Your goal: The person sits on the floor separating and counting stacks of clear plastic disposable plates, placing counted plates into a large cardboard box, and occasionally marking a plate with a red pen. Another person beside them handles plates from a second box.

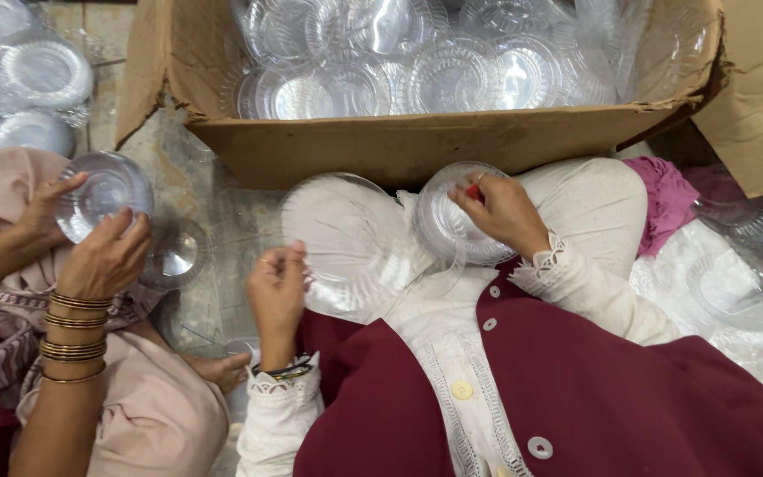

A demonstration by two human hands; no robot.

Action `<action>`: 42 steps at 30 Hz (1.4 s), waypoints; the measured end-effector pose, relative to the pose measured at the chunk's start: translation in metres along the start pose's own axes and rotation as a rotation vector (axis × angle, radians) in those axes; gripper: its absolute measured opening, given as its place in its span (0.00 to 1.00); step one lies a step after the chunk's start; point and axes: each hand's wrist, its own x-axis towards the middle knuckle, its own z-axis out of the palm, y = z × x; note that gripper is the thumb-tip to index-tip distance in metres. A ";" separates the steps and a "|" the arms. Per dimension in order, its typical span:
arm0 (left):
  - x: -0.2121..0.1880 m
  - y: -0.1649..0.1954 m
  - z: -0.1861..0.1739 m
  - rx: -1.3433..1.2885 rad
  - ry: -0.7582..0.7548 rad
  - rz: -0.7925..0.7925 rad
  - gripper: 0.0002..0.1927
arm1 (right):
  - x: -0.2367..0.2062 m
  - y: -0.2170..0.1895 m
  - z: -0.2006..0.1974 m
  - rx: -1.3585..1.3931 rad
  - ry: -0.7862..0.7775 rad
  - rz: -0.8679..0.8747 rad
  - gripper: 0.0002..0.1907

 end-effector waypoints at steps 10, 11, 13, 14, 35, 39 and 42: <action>0.004 0.009 -0.011 -0.096 0.035 -0.034 0.16 | 0.004 0.053 -0.008 0.251 -0.120 0.011 0.18; 0.003 0.011 -0.009 -0.109 0.022 -0.076 0.16 | 0.002 0.055 -0.023 0.126 -0.083 0.122 0.18; 0.000 0.016 -0.003 -0.036 -0.029 -0.026 0.16 | -0.006 0.053 -0.049 -0.139 0.034 0.088 0.20; -0.001 0.018 0.003 -0.003 -0.061 0.001 0.16 | -0.008 0.048 -0.054 -0.274 0.097 0.073 0.21; 0.003 0.009 0.002 -0.144 0.019 0.111 0.12 | -0.020 0.020 -0.046 0.136 0.449 -0.240 0.12; 0.006 0.028 0.042 -0.117 -0.062 0.113 0.13 | -0.016 -0.017 -0.011 0.503 0.004 -0.149 0.14; 0.007 0.037 0.054 -0.288 -0.153 0.079 0.16 | -0.013 -0.032 -0.003 0.850 -0.155 -0.012 0.12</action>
